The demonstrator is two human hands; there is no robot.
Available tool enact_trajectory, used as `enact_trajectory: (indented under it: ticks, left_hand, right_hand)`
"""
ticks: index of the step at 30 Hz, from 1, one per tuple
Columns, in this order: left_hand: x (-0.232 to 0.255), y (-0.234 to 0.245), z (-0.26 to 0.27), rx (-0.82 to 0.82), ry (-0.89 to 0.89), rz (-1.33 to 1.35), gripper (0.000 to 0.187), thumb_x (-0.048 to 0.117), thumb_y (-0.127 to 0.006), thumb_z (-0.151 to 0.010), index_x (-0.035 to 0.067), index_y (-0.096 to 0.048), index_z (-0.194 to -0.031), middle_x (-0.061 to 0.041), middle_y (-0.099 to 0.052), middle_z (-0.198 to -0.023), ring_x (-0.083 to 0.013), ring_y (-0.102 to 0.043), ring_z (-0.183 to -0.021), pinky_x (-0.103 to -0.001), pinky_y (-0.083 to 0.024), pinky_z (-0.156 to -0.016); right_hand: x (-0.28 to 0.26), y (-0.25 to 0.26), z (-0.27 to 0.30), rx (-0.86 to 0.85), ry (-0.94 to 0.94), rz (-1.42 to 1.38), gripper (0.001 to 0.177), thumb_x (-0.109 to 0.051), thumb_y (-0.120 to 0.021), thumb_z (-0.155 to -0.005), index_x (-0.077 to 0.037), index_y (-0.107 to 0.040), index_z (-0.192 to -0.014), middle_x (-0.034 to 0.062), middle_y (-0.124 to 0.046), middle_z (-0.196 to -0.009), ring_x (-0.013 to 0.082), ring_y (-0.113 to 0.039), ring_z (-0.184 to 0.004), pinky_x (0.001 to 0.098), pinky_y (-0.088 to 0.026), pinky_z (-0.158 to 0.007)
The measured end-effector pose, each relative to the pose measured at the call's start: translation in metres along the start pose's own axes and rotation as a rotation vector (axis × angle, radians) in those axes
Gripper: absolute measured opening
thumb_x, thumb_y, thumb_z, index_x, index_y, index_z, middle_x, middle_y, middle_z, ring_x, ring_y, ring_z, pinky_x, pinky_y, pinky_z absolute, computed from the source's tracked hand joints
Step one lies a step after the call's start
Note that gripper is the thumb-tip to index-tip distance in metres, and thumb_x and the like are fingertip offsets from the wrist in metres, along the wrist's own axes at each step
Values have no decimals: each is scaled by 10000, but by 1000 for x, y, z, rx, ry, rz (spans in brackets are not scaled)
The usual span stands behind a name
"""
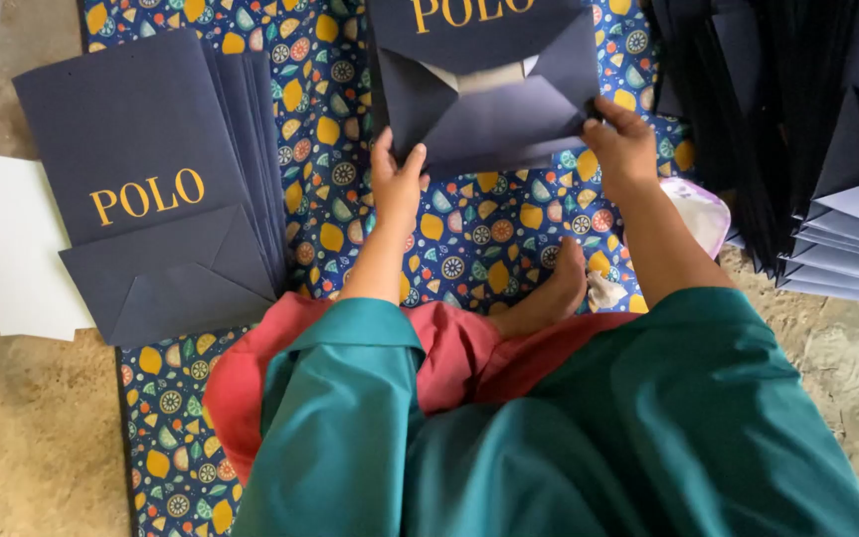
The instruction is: Folding and assembling paper shopping bags from a flat-packed state.
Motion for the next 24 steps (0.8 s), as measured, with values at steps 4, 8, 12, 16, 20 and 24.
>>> enact_trajectory:
  ticks: [4, 8, 12, 16, 20, 24]
  left_hand:
    - [-80, 26, -61, 146, -117, -300, 704, 402, -830, -861, 224, -533, -1474, -210, -668, -1321, -308, -762, -1018, -359, -707, -624]
    - [-61, 24, -49, 98, -243, -704, 758, 491, -794, -877, 134, -536, -1494, -192, -602, -1379, -347, -644, -1247, -451, -611, -948]
    - [-34, 14, -23, 62, -234, -529, 785, 378, -810, -882, 11, -497, -1501, -310, -492, -1466, -437, -520, -1370, -399, -529, -1105]
    - [-1, 13, -8, 129, -245, -511, 775, 501, -729, -935, 49, -487, -1516, -290, -529, -1461, -427, -536, -1364, -492, -476, -1150]
    - [0, 44, -42, 256, -265, -698, 671, 684, -603, -952, 177, -611, -1391, -168, -683, -1281, -335, -657, -1222, -485, -513, -1060]
    - [-39, 56, -71, 169, -106, -876, 680, 738, -407, -1015, 390, -342, -1596, -25, -542, -1532, -237, -543, -1408, -471, -413, -1114]
  right_hand:
    - [50, 13, -14, -11, 171, 43, 428, -12, -771, -941, -109, -676, -1347, 164, -706, -1249, 273, -733, -1122, 343, -664, -931]
    - [75, 16, -22, -3, 154, 307, 543, -114, -734, -948, -276, -591, -1446, 86, -668, -1331, 194, -663, -1202, 338, -567, -1013]
    - [37, -10, 13, -142, 71, 153, 721, -18, -729, -975, -212, -410, -1592, 222, -379, -1613, 366, -319, -1502, 404, -378, -1229]
    - [47, -4, 0, -159, 15, 169, 522, -197, -756, -1006, -282, -516, -1462, 98, -650, -1320, 205, -679, -1136, 313, -620, -830]
    - [58, -20, 7, -227, 36, 107, 584, -123, -798, -959, -213, -515, -1462, 164, -629, -1257, 234, -683, -1089, 319, -623, -812]
    - [37, -42, 28, -255, 150, 259, 732, -11, -789, -911, -101, -445, -1551, 305, -514, -1452, 418, -605, -1284, 455, -560, -1033]
Point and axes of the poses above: each hand's wrist, its own z-axis away from the middle knuckle, its own y-axis out of the back of the hand, x = y × z, the point moved 6 cm from there along -z, towards the middle knuckle
